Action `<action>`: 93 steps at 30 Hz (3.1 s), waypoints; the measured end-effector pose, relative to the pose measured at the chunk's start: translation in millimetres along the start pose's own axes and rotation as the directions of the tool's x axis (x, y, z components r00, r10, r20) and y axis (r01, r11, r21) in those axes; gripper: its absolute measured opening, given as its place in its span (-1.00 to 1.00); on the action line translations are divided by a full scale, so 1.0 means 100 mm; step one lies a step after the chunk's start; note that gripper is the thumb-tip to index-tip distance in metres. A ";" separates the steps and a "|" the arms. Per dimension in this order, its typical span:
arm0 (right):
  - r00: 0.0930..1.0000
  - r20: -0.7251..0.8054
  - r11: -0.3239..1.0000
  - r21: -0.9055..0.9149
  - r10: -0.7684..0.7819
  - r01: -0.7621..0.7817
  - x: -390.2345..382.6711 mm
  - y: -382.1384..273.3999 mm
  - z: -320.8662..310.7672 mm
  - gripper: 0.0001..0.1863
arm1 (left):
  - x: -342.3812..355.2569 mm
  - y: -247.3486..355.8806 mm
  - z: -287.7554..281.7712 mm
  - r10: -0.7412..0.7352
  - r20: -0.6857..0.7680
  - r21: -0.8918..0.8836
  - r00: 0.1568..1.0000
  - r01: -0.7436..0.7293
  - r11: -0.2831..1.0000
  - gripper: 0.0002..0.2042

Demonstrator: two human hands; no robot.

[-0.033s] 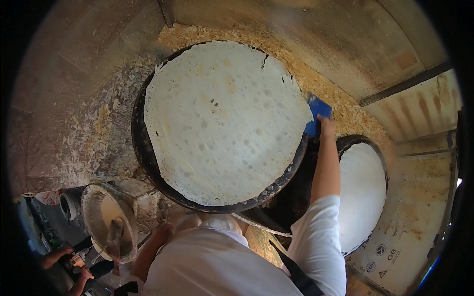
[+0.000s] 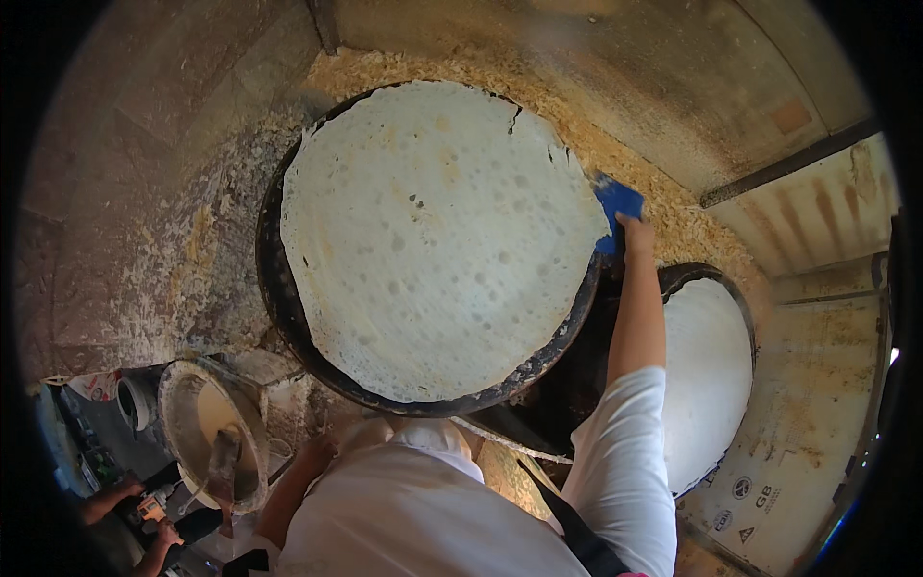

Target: The person ladles batter onto three large round griddles, spreads it evenly with a spatula, cooks the crepes, then peels and stacks them on a woven tray. The process repeats continuously throughout the clip.

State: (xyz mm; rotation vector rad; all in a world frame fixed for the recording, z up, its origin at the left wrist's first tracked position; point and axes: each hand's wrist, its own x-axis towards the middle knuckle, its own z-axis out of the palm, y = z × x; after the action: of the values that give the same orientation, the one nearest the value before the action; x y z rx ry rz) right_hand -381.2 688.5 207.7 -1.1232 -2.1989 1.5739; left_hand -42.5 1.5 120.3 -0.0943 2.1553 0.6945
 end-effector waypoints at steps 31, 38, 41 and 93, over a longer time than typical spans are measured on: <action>0.912 0.404 0.968 0.248 -0.072 -0.033 -4.29 0.67 0.84 -0.69 | 0.26 2.80 -1.01 0.864 -0.489 0.629 0.122 -0.637 0.446 -0.95; 0.917 0.390 0.820 0.494 0.087 -0.288 -4.48 0.63 0.10 -0.65 | -0.08 3.20 -1.23 0.963 -0.266 0.790 -0.042 -0.582 0.192 -0.93; 0.942 0.331 0.941 0.295 0.060 -0.164 -4.45 0.58 -0.25 -0.79 | -0.16 3.22 -1.28 0.957 -0.288 0.780 -0.030 -0.587 0.216 -0.94; 0.613 0.583 0.266 -0.573 -0.533 0.776 -4.73 0.46 -0.09 -0.46 | 0.21 1.89 -0.77 0.933 -0.358 0.692 -0.047 -0.684 0.231 -0.83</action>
State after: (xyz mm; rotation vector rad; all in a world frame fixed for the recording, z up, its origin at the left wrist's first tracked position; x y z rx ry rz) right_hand -30.6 378.6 288.6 0.1229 -3.0521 0.3047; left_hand -167.2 125.2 225.7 1.6406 3.0067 1.0805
